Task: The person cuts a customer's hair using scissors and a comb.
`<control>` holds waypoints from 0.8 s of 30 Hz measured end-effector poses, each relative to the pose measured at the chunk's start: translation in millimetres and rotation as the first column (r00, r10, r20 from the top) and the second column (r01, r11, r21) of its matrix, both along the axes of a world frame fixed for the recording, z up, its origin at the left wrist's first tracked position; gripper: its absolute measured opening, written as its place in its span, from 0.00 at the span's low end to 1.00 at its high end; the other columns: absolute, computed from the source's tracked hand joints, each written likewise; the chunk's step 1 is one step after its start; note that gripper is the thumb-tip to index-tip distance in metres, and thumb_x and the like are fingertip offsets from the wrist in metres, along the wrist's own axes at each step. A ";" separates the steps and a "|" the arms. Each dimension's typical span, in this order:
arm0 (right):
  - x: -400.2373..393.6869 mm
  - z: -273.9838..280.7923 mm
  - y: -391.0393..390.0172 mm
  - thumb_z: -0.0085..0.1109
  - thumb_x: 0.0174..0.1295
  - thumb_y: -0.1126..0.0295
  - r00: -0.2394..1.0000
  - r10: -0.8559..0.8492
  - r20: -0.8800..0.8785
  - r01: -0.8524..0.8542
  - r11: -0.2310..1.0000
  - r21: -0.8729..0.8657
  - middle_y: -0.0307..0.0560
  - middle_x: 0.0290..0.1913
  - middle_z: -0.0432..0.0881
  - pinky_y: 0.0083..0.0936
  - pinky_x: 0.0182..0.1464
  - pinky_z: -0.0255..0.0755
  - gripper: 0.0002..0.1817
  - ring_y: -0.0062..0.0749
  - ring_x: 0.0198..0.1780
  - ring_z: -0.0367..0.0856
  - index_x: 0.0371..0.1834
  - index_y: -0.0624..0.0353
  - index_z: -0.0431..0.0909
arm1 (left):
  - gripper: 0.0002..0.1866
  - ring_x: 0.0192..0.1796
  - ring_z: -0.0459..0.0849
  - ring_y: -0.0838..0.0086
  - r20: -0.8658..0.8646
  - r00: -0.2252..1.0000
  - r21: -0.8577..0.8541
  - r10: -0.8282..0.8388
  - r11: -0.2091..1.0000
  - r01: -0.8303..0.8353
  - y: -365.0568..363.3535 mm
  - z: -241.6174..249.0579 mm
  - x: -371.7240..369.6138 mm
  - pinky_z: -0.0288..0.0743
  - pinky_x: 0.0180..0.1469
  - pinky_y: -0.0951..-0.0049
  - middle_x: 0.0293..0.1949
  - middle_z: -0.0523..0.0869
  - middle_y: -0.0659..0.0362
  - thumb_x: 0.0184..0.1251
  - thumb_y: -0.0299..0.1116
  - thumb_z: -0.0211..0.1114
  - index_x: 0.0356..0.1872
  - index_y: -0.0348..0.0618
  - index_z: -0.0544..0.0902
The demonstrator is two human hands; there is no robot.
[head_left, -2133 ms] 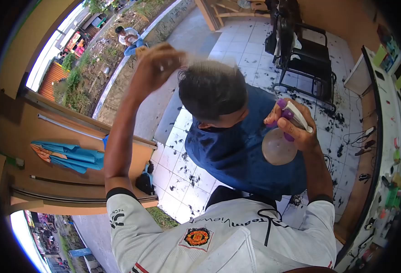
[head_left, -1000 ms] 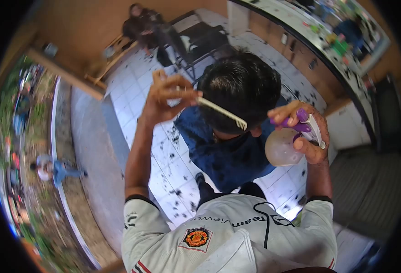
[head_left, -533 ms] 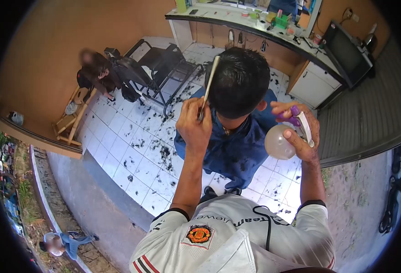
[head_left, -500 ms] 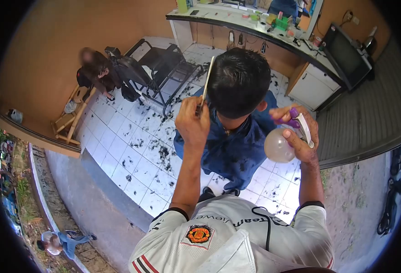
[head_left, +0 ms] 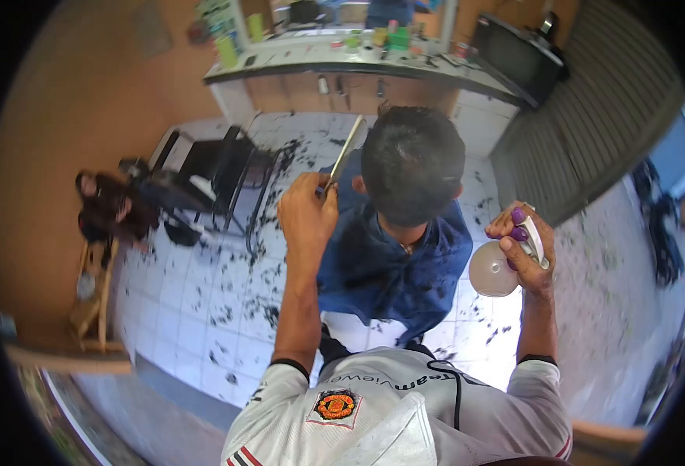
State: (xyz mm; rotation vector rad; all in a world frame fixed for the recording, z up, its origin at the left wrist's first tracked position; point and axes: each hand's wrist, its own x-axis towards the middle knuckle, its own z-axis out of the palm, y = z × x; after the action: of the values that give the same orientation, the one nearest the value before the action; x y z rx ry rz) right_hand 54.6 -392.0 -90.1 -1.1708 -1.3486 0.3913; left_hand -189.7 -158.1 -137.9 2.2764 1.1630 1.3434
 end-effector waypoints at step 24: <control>-140.0 13.8 50.1 0.74 0.51 0.52 0.725 -0.675 -0.135 0.665 0.738 -0.114 0.58 0.47 0.83 0.38 0.53 0.81 0.31 0.50 0.54 0.85 0.44 0.71 0.77 | 0.17 0.34 0.88 0.67 0.422 0.395 0.438 -0.816 0.565 0.699 156.8 -59.1 96.6 0.80 0.35 0.74 0.35 0.89 0.54 0.46 0.14 0.74 0.40 0.39 0.90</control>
State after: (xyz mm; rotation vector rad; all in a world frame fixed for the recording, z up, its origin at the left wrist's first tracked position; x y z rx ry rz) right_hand -85.4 -341.9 -76.3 -1.5488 -0.6851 -0.0082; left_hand -93.1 -1.3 -197.0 1.8061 -0.2784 1.5510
